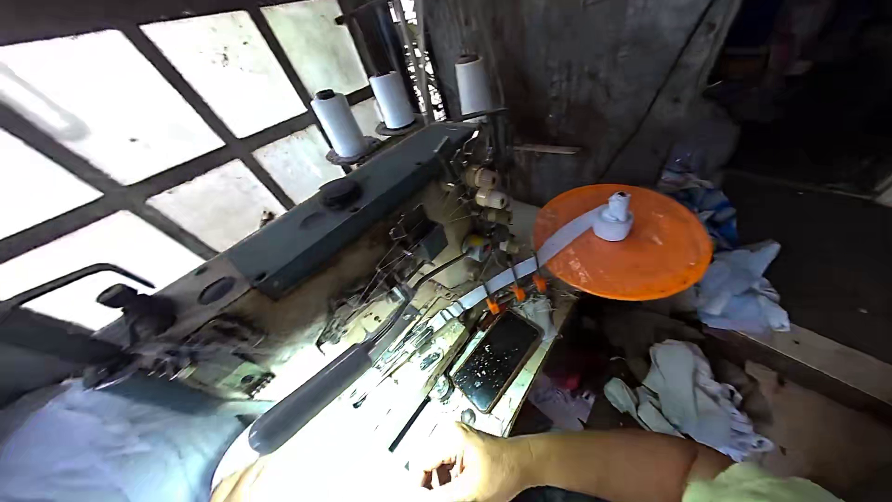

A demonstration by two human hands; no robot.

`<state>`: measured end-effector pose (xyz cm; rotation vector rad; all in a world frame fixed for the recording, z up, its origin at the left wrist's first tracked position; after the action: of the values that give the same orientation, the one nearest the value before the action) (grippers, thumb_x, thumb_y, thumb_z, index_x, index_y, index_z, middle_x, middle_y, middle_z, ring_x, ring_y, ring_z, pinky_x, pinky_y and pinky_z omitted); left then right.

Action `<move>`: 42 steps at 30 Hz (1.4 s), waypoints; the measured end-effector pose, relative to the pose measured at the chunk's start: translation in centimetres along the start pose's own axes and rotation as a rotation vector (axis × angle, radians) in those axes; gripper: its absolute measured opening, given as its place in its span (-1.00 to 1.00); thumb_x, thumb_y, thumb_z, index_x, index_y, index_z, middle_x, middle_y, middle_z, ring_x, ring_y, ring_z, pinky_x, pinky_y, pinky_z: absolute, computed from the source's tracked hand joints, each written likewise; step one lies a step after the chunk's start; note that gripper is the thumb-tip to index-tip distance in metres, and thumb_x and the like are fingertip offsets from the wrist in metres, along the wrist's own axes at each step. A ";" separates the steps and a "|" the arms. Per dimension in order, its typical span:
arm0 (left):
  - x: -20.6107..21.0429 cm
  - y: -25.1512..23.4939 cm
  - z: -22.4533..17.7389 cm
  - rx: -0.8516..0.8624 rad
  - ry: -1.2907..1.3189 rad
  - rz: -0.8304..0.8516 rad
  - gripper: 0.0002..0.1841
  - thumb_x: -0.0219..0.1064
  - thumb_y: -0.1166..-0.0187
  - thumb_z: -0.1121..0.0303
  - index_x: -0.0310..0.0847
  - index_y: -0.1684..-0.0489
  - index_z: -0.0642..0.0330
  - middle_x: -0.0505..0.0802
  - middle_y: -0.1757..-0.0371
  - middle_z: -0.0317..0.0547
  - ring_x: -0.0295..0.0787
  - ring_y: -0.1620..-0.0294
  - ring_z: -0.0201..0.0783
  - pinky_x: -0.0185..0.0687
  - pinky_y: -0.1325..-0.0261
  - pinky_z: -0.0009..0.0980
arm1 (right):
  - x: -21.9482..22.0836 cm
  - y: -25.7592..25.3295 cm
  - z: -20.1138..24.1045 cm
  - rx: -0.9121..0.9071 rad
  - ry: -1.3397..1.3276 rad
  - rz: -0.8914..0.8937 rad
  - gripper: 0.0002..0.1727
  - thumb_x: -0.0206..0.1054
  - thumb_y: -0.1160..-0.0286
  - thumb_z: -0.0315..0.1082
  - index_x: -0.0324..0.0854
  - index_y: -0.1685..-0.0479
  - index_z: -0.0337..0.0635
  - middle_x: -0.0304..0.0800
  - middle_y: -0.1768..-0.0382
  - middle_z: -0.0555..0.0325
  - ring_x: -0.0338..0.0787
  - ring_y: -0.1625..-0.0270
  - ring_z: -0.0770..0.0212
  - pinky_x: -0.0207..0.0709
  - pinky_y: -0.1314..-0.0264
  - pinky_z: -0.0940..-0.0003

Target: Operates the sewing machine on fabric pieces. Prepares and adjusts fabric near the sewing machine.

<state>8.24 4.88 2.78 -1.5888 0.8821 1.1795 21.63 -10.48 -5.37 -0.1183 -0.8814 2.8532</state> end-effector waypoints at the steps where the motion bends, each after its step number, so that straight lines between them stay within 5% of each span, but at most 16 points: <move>1: -0.2 -0.7 1.0 0.005 0.036 0.017 -0.58 0.17 -0.47 0.61 0.63 -0.32 0.53 0.78 -0.29 0.45 0.68 -0.36 0.47 0.38 -0.49 0.32 | 0.4 0.2 -0.7 0.008 0.054 -0.005 -0.77 0.41 -0.49 -0.49 0.64 0.47 -0.51 0.63 0.55 0.01 0.55 0.48 0.42 0.36 0.40 0.59; 5: 0.9 0.4 -0.1 -0.001 0.028 -0.160 -0.54 0.32 -0.28 0.56 0.68 -0.22 0.55 0.76 -0.29 0.44 0.65 -0.37 0.44 0.48 -0.43 0.29 | 0.0 1.5 -2.1 0.072 0.328 -0.158 -0.84 0.36 -0.50 -0.48 0.74 0.34 -0.45 0.79 0.41 -0.09 0.77 0.32 0.25 0.64 0.17 0.40; 7: 2.2 2.1 -2.5 0.118 -0.110 -0.282 -0.77 0.30 -0.27 0.41 0.82 0.36 0.42 0.90 0.14 0.28 0.88 -0.02 0.28 0.73 -0.16 0.14 | -0.8 2.1 -2.5 0.135 0.320 -0.235 -0.86 0.33 -0.48 -0.48 0.76 0.30 -0.40 0.82 0.37 0.02 0.77 0.29 0.40 0.66 0.14 0.50; 8: 3.0 2.7 -3.1 0.146 -0.145 -0.287 -0.78 0.28 -0.33 0.35 0.81 0.46 0.30 0.91 0.24 0.16 0.90 0.07 0.17 0.75 -0.12 0.07 | -1.1 2.5 -2.7 0.161 0.284 -0.251 -0.86 0.31 -0.47 -0.49 0.75 0.29 -0.39 0.80 0.38 0.11 0.72 0.33 0.50 0.63 0.19 0.59; 11: 5.0 2.9 -2.6 0.110 -0.144 -0.314 -0.77 0.32 -0.32 0.37 0.85 0.33 0.35 0.90 -0.04 0.26 0.86 -0.16 0.24 0.70 -0.24 0.09 | -1.6 3.2 -2.6 0.206 0.215 -0.241 -0.87 0.33 -0.49 -0.45 0.73 0.30 -0.32 0.75 0.45 0.29 0.61 0.42 0.68 0.50 0.31 0.77; 13: 5.0 2.7 -2.0 0.127 -0.153 -0.402 -0.77 0.32 -0.21 0.36 0.85 0.38 0.31 0.92 -0.01 0.21 0.88 -0.09 0.19 0.73 -0.15 0.01 | -1.6 3.1 -2.3 0.166 0.239 -0.214 -0.85 0.38 -0.50 -0.39 0.75 0.35 -0.30 0.77 0.44 0.27 0.62 0.42 0.67 0.49 0.32 0.78; 19: 3.8 2.6 -3.1 0.142 -0.311 -0.487 -0.77 0.22 -0.38 0.46 0.86 0.35 0.31 0.96 0.08 0.01 0.91 0.06 -0.02 0.70 0.00 -0.17 | -0.7 3.5 -0.9 0.106 0.269 -0.120 -0.78 0.34 -0.61 -0.32 0.73 0.31 -0.30 0.76 0.53 0.21 0.69 0.54 0.59 0.61 0.40 0.75; 25: 2.5 0.4 -1.6 -0.088 -0.148 -0.295 -0.70 0.23 -0.42 0.62 0.78 -0.04 0.52 0.91 -0.07 0.21 0.92 -0.08 0.12 0.79 -0.17 -0.08 | -1.0 1.6 -2.4 0.061 0.305 -0.174 -0.81 0.34 -0.60 -0.38 0.76 0.14 -0.36 0.87 0.33 0.11 0.82 0.33 0.50 0.71 0.17 0.66; 29: 1.8 -2.6 0.3 -0.181 -0.158 -0.097 -0.68 0.21 -0.39 0.82 0.77 -0.02 0.50 0.87 -0.10 0.33 0.84 -0.16 0.28 0.66 -0.27 0.12 | -0.9 -0.8 -2.8 0.034 0.305 -0.152 -0.81 0.30 -0.62 -0.42 0.76 0.07 -0.39 0.87 0.25 0.08 0.82 0.28 0.46 0.72 0.14 0.61; 32: 1.9 -3.2 1.3 -0.097 -0.208 -0.223 -0.72 0.23 -0.39 0.79 0.81 0.09 0.40 0.89 -0.01 0.27 0.87 -0.10 0.25 0.68 -0.25 0.12 | -0.7 -2.2 -3.2 0.023 0.322 -0.173 -0.82 0.29 -0.60 -0.45 0.74 0.09 -0.40 0.85 0.29 0.09 0.78 0.34 0.49 0.69 0.21 0.66; 35: 2.1 -1.9 0.6 0.062 -0.063 -0.406 -0.66 0.15 -0.45 0.65 0.86 0.04 0.25 0.91 -0.14 0.05 0.85 -0.20 0.08 0.65 -0.31 -0.03 | -0.8 -3.1 -3.0 -0.064 0.459 -0.209 -0.82 0.30 -0.57 -0.42 0.77 0.17 -0.36 0.85 0.32 0.06 0.78 0.33 0.46 0.66 0.16 0.65; 39: 2.8 -0.2 -2.2 0.282 -0.001 -0.369 -0.76 0.22 -0.35 0.54 0.85 0.25 0.22 0.94 0.01 0.02 0.85 -0.11 0.02 0.66 -0.21 -0.12 | -1.1 -3.7 -2.7 -0.157 0.543 -0.200 -0.82 0.30 -0.53 -0.43 0.79 0.28 -0.33 0.86 0.33 0.04 0.81 0.23 0.39 0.66 0.04 0.58; 42: 3.1 -0.3 -2.3 0.225 -0.077 -0.351 -0.73 0.20 -0.37 0.57 0.85 0.16 0.24 0.92 0.01 0.04 0.86 -0.03 0.04 0.70 -0.03 -0.10 | -1.5 -4.6 -2.8 -0.202 0.567 -0.213 -0.81 0.29 -0.54 -0.43 0.80 0.26 -0.34 0.88 0.29 0.01 0.84 0.25 0.35 0.70 0.06 0.51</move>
<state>10.04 2.79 0.16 -1.4334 0.6296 0.8556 24.01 -5.43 -5.00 -0.7616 -0.9704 2.3290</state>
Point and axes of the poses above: each hand's wrist, its own y-axis away from the middle knuckle, its own x-axis out of the palm, z = x × y, the point moved 5 cm from there along -y, towards the middle knuckle
